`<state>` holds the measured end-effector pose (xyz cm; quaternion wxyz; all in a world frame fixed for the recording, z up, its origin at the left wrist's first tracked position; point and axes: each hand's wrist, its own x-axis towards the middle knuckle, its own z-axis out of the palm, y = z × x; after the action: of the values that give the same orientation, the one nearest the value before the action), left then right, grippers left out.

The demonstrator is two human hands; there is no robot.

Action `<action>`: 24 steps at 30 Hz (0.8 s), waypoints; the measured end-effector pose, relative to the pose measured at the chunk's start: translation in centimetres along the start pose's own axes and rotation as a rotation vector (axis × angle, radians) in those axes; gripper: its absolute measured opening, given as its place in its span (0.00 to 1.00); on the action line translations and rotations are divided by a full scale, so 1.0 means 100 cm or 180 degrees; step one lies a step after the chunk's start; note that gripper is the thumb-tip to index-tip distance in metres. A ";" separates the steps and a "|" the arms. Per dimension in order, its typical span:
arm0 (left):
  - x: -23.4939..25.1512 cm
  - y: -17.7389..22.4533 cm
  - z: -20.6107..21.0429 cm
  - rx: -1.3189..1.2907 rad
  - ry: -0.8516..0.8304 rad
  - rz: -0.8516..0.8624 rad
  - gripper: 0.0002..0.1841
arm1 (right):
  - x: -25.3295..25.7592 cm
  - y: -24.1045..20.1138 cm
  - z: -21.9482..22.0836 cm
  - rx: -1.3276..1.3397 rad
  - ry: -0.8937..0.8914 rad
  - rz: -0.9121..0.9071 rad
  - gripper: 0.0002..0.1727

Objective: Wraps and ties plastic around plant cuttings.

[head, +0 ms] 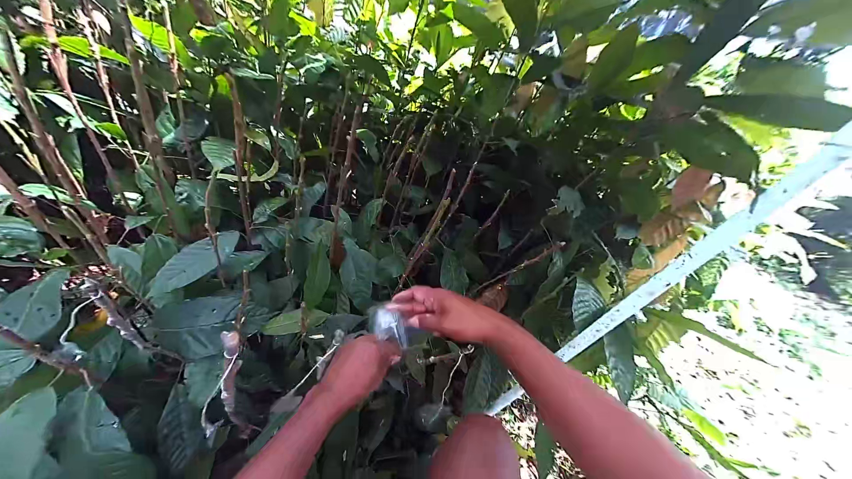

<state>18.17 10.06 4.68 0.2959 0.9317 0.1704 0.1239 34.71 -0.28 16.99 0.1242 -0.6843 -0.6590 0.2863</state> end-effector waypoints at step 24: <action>0.005 0.004 -0.007 -0.0473 0.1144 0.0382 0.15 | -0.026 0.003 0.017 -0.0737 0.0745 0.0691 0.17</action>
<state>18.44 10.30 5.57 0.3207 0.8787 0.1550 0.3179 34.11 -3.14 16.08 0.0888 -0.7897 -0.5910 0.1387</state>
